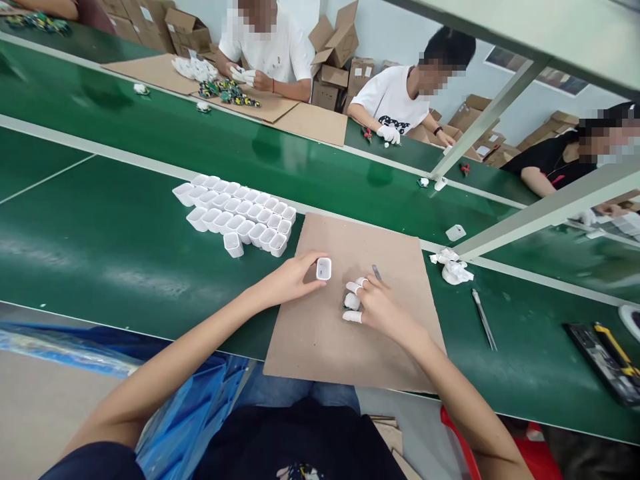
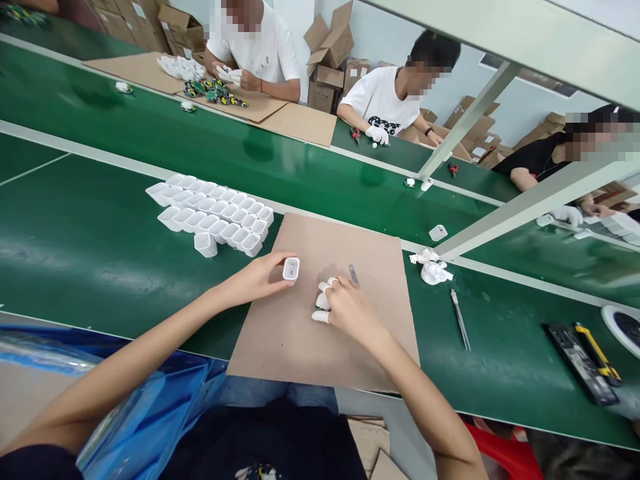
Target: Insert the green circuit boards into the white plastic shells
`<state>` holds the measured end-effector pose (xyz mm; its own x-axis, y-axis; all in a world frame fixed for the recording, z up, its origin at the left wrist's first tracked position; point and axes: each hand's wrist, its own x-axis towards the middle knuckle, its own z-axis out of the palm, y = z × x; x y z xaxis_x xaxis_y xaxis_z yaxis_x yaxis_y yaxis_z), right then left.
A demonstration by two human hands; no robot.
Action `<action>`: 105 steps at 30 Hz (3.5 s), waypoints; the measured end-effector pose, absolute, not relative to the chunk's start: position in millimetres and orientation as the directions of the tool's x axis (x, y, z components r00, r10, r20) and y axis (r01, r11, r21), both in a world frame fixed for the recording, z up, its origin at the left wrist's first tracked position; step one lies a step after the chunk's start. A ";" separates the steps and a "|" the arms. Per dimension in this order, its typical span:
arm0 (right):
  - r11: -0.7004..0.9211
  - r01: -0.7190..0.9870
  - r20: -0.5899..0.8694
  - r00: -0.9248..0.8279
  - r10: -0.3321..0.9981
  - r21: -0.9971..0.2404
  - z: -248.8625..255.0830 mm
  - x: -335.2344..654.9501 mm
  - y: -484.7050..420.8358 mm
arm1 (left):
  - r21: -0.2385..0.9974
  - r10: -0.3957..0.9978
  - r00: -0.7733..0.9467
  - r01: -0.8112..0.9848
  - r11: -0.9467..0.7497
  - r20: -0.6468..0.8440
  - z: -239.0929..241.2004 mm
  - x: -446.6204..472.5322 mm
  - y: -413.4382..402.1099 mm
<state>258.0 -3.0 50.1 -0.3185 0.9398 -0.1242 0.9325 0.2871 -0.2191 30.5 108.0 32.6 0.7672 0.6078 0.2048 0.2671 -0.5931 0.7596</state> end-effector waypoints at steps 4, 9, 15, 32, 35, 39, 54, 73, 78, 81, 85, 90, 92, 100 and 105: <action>0.251 0.926 -0.082 -0.284 0.955 -0.281 48.3 252.1 -0.7 | 0.753 0.590 0.756 0.205 -0.626 0.285 42.8 53.3 118.7; 0.249 0.824 0.135 -0.209 0.968 -0.509 57.5 269.7 1.9 | 0.749 0.593 0.709 0.139 -0.648 0.381 39.9 55.3 110.2; 0.371 0.365 0.388 -0.027 0.921 -0.854 41.2 277.5 -5.7 | 0.755 0.566 0.715 0.081 -0.650 0.411 28.5 54.3 90.0; 0.588 0.485 0.629 -0.095 0.771 -0.648 43.0 249.2 -29.1 | 0.669 0.425 0.746 -0.037 -0.742 0.512 27.4 61.9 71.1; 0.593 0.489 0.633 -0.103 0.767 -0.639 42.3 249.5 -29.3 | 0.660 0.423 0.747 -0.029 -0.751 0.513 27.4 62.4 71.1; 0.599 0.500 0.636 -0.118 0.763 -0.626 41.3 249.2 -29.2 | 0.666 0.423 0.750 -0.031 -0.745 0.508 26.9 62.4 71.9; 0.573 0.545 0.646 -0.075 0.760 -0.612 34.0 246.5 -27.5 | 0.712 0.445 0.767 -0.023 -0.702 0.463 20.2 60.9 71.0; 0.011 0.287 0.026 0.051 0.998 -0.958 36.5 245.2 -27.1 | 0.515 0.355 0.729 0.005 -0.857 0.585 16.3 64.2 73.7; -0.064 0.121 -0.061 0.027 0.998 -0.991 38.0 240.8 -21.8 | 0.371 0.266 0.745 0.027 -0.928 0.612 10.7 61.5 74.2; -0.052 0.106 -0.046 0.056 0.997 -0.993 37.1 239.2 -21.0 | 0.331 0.245 0.755 0.039 -0.943 0.608 9.0 61.0 73.4; -0.070 0.107 -0.062 0.072 0.995 -0.992 35.0 239.0 -20.3 | 0.288 0.218 0.756 0.041 -0.957 0.618 9.2 62.6 72.7; -0.106 0.100 -0.099 0.077 0.992 -0.989 37.3 240.3 -18.5 | 0.304 0.231 0.753 0.043 -0.952 0.617 10.1 64.6 71.4; -0.117 0.097 -0.109 0.079 0.991 -0.988 37.9 240.2 -18.1 | 0.313 0.236 0.755 0.043 -0.949 0.611 9.9 65.1 70.6; -0.105 0.080 -0.095 0.126 0.988 -0.991 31.0 235.6 -17.0 | 0.333 0.256 0.748 0.050 -0.942 0.612 9.5 65.1 69.5; -0.020 0.197 -0.001 0.098 0.995 -0.980 33.9 245.7 -19.9 | 0.457 0.335 0.743 0.045 -0.889 0.579 18.2 65.0 71.9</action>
